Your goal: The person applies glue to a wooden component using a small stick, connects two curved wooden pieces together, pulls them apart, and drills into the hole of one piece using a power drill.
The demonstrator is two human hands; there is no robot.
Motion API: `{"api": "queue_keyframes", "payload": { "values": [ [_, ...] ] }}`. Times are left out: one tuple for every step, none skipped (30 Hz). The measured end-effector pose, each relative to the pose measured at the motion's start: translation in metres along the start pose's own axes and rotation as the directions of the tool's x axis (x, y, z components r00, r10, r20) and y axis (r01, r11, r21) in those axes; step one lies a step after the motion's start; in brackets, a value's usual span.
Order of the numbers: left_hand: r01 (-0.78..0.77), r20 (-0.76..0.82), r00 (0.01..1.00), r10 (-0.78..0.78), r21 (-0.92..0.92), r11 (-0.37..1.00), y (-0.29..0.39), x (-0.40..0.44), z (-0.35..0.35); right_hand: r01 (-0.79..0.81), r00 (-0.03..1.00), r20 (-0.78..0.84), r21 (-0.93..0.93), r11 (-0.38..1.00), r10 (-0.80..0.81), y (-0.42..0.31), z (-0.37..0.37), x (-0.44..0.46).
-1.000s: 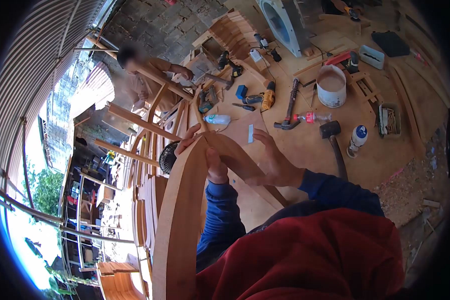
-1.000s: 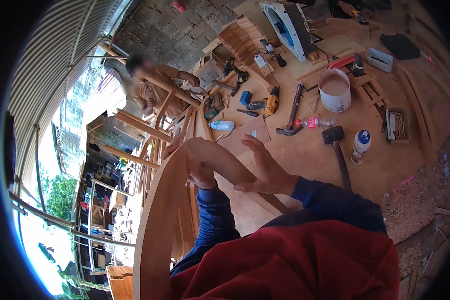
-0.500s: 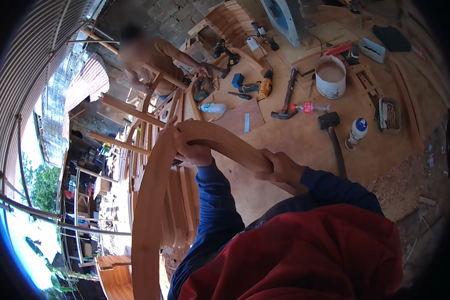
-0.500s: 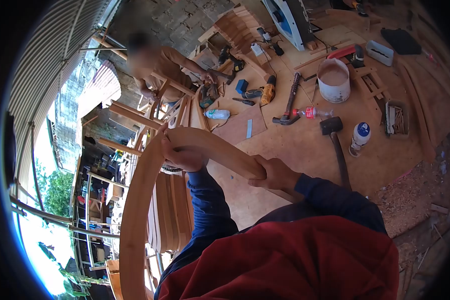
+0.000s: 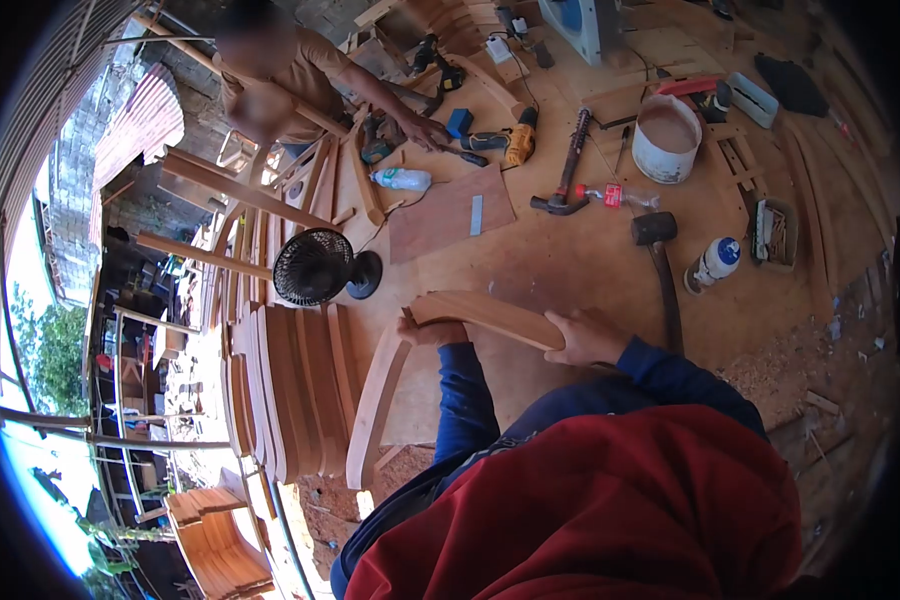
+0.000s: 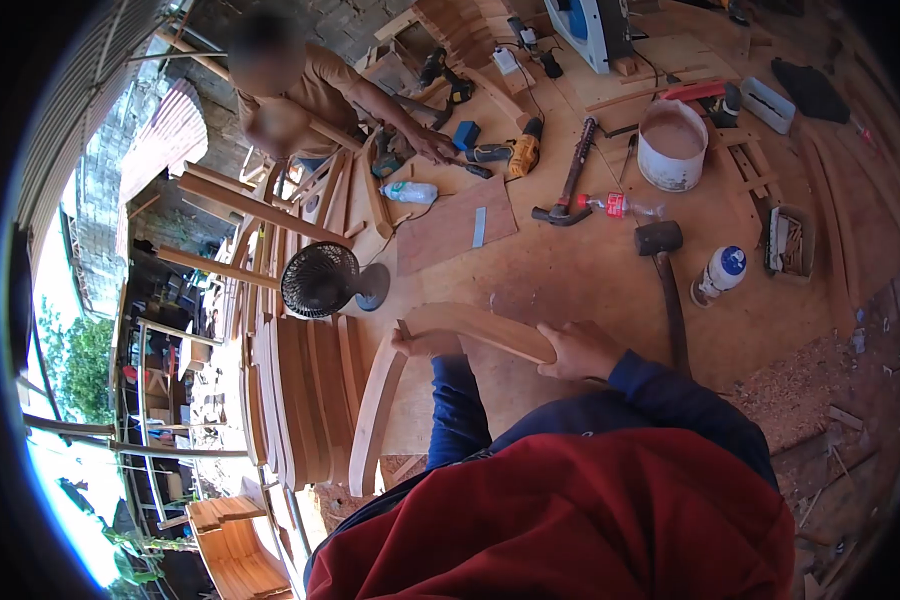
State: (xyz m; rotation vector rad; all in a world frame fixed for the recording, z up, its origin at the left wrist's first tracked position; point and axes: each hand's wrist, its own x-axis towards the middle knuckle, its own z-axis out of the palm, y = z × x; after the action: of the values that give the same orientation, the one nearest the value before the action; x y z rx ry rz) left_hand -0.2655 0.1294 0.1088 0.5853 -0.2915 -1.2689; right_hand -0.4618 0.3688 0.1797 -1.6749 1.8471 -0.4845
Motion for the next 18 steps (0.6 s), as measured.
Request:
{"api": "queue_keyframes", "payload": {
  "values": [
    [0.030, -0.013, 0.999, -0.030, -0.007, 1.000, -0.012, 0.007, -0.015, -0.054, 0.997, 0.057, 0.015, 0.998, 0.053, -0.002, -0.003, 0.000],
    [0.060, -0.024, 0.998, -0.061, -0.017, 0.998, -0.020, 0.008, -0.021, -0.108, 0.988, 0.112, 0.025, 0.994, 0.105, -0.002, -0.005, 0.002],
    [0.102, -0.015, 0.995, -0.102, 0.016, 0.995, -0.028, 0.008, -0.028, -0.127, 0.988, 0.095, 0.050, 0.991, 0.122, 0.001, 0.000, 0.003],
    [0.143, -0.007, 0.990, -0.143, 0.049, 0.989, -0.036, 0.008, -0.034, -0.146, 0.987, 0.078, 0.076, 0.986, 0.140, 0.008, 0.012, 0.003],
    [0.184, -0.001, 0.983, -0.184, 0.084, 0.979, -0.039, 0.006, -0.034, -0.165, 0.985, 0.063, 0.104, 0.981, 0.159, 0.010, 0.018, 0.004],
    [0.231, -0.015, 0.973, -0.231, 0.072, 0.970, -0.042, 0.005, -0.034, -0.188, 0.981, 0.078, 0.124, 0.974, 0.179, 0.013, 0.023, 0.007],
    [0.279, -0.029, 0.960, -0.278, 0.059, 0.958, -0.046, 0.003, -0.035, -0.213, 0.975, 0.095, 0.143, 0.967, 0.201, 0.017, 0.027, 0.009],
    [0.327, -0.043, 0.945, -0.325, 0.043, 0.944, -0.046, -0.002, -0.033, -0.239, 0.968, 0.111, 0.160, 0.958, 0.223, 0.018, 0.030, 0.010],
    [0.413, -0.007, 0.911, -0.413, -0.018, 0.911, -0.038, -0.011, -0.026, -0.253, 0.966, 0.090, 0.156, 0.955, 0.241, 0.019, 0.034, 0.010],
    [0.423, 0.050, 0.906, -0.421, -0.036, 0.905, -0.046, 0.000, -0.042, -0.266, 0.964, 0.068, 0.153, 0.952, 0.259, 0.019, 0.038, 0.010],
    [0.432, 0.107, 0.899, -0.425, -0.053, 0.900, -0.061, 0.019, -0.067, -0.278, 0.961, 0.045, 0.151, 0.949, 0.274, 0.021, 0.043, 0.010],
    [0.440, 0.166, 0.890, -0.425, -0.069, 0.895, -0.070, 0.030, -0.082, -0.248, 0.968, -0.014, 0.122, 0.961, 0.251, 0.026, 0.051, 0.012],
    [0.421, 0.150, 0.899, -0.412, -0.033, 0.907, -0.069, 0.028, -0.080, -0.217, 0.972, -0.072, 0.093, 0.972, 0.224, 0.034, 0.059, 0.014],
    [0.401, 0.135, 0.908, -0.397, 0.003, 0.916, -0.066, 0.022, -0.073, -0.187, 0.973, -0.128, 0.062, 0.980, 0.194, 0.038, 0.065, 0.015],
    [0.380, 0.117, 0.917, -0.382, 0.040, 0.924, -0.062, 0.017, -0.065, -0.203, 0.973, -0.095, 0.063, 0.977, 0.208, 0.028, 0.054, 0.015],
    [0.415, 0.085, 0.906, -0.414, 0.012, 0.910, -0.056, 0.011, -0.057, -0.218, 0.973, -0.059, 0.062, 0.974, 0.221, 0.019, 0.040, 0.014],
    [0.447, 0.051, 0.894, -0.446, -0.021, 0.894, -0.050, 0.005, -0.049, -0.233, 0.972, -0.020, 0.056, 0.971, 0.234, 0.012, 0.030, 0.016],
    [0.477, 0.020, 0.879, -0.476, -0.059, 0.877, -0.047, 0.002, -0.050, -0.227, 0.973, -0.025, 0.034, 0.973, 0.228, 0.011, 0.028, 0.020]
  ]
}}
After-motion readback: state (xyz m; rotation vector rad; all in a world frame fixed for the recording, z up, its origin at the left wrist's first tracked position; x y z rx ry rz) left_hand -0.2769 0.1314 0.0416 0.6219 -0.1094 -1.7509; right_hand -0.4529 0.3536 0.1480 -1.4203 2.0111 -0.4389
